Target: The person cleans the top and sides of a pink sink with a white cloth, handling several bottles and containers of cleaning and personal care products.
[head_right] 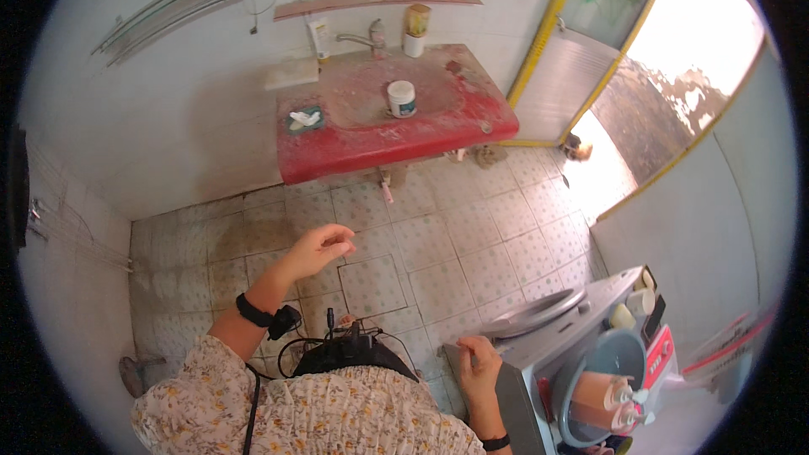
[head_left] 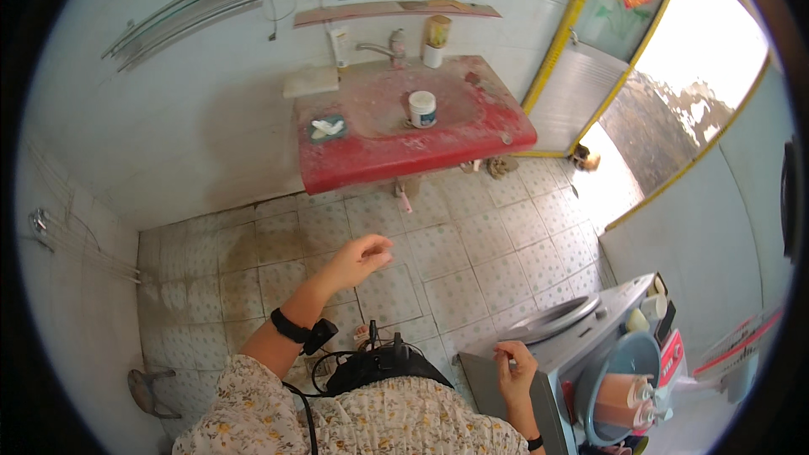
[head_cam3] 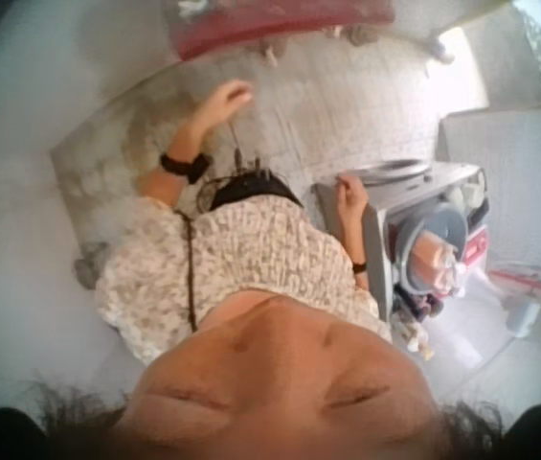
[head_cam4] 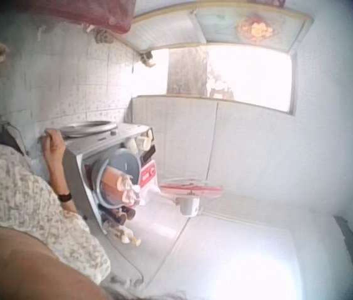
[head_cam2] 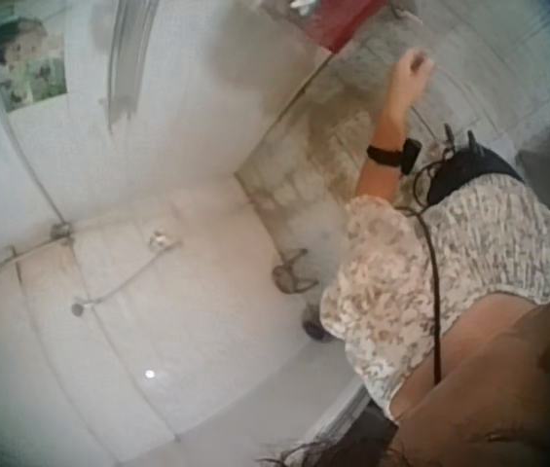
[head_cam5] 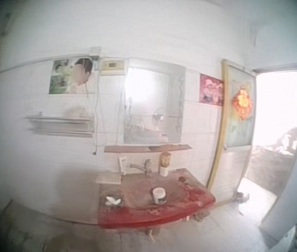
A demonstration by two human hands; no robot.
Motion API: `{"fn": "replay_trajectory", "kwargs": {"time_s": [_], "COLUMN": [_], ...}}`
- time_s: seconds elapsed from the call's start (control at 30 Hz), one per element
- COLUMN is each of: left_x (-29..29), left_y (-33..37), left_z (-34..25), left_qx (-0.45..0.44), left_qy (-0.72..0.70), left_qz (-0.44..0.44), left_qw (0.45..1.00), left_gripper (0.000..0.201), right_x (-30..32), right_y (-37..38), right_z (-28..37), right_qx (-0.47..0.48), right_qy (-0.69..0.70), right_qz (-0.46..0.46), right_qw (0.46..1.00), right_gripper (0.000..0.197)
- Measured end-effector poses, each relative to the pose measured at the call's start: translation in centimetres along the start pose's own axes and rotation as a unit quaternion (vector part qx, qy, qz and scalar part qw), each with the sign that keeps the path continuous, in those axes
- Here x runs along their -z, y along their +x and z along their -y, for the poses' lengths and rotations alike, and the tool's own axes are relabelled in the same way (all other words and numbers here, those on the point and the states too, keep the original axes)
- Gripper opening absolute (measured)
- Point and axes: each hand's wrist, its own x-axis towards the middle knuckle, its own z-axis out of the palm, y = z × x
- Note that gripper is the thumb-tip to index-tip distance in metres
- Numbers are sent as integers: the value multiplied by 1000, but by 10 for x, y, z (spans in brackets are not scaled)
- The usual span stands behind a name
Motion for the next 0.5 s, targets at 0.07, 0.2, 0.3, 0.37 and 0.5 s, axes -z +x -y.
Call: {"fn": "replay_trajectory", "kwargs": {"time_s": [0.07,0.2,0.3,0.37,0.5], "left_x": [30,91,124,143,167], "left_y": [-1,-4,-6,-8,-10], "left_z": [12,37,42,52,54], "left_qx": [6,2,18,9,16], "left_qy": [-43,-101,-108,-123,-154], "left_qz": [-26,-99,-154,-168,-232], "left_qw": [999,990,982,978,960], "left_gripper": [25,23,24,24,22], "right_x": [-22,-72,-102,-123,-153], "right_y": [24,72,111,132,192], "right_z": [8,27,42,44,35], "right_qx": [-5,-15,3,-25,20], "right_qy": [17,36,34,53,54], "right_qz": [20,60,70,76,127], "right_qw": [1000,997,997,995,990], "right_gripper": [10,8,7,6,4]}}
